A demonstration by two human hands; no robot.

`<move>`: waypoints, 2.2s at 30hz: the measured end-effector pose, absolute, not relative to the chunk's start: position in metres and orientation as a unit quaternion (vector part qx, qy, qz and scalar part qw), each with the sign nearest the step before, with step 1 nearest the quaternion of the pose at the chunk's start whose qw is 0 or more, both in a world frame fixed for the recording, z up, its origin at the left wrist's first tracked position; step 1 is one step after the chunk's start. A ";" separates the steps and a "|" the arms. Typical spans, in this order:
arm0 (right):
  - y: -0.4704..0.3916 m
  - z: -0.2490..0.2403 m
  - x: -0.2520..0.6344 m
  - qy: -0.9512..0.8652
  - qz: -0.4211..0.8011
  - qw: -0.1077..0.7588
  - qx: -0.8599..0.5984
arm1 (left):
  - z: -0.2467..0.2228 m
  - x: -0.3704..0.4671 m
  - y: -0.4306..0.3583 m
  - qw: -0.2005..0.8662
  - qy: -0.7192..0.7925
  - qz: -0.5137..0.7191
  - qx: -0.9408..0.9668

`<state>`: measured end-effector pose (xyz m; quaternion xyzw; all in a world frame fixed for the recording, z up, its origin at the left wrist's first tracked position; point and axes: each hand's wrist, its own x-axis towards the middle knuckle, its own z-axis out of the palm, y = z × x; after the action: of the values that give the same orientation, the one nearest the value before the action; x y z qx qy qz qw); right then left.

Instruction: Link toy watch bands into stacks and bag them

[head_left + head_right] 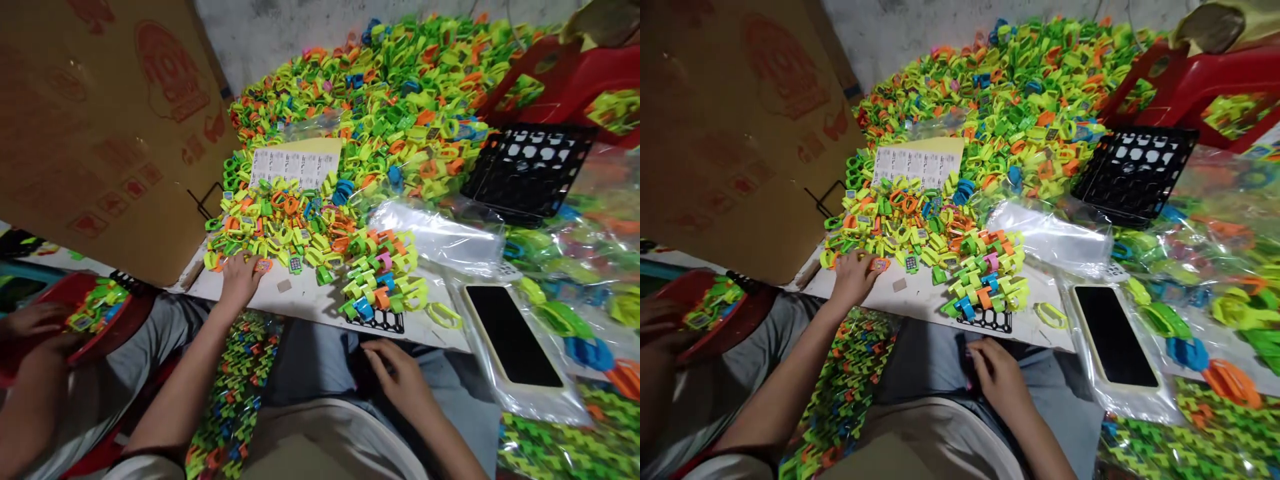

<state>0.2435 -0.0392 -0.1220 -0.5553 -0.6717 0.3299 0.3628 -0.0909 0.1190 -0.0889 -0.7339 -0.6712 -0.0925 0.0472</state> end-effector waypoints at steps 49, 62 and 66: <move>-0.013 -0.132 0.252 -0.561 0.280 0.483 -0.611 | -0.068 0.085 0.039 -0.049 -0.364 -0.291 -0.883; -0.005 -0.123 0.256 -0.665 0.232 0.303 -0.642 | -0.060 0.089 0.037 -0.110 -0.358 -0.266 -0.888; 0.002 -0.121 0.256 -0.656 0.247 0.275 -0.659 | -0.060 0.100 0.036 -0.103 -0.365 -0.291 -0.878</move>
<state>0.2559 0.0024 -0.1207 -0.6586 -0.6555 0.2465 0.2753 0.0999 0.0364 -0.0603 -0.8783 -0.3655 -0.2906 -0.1030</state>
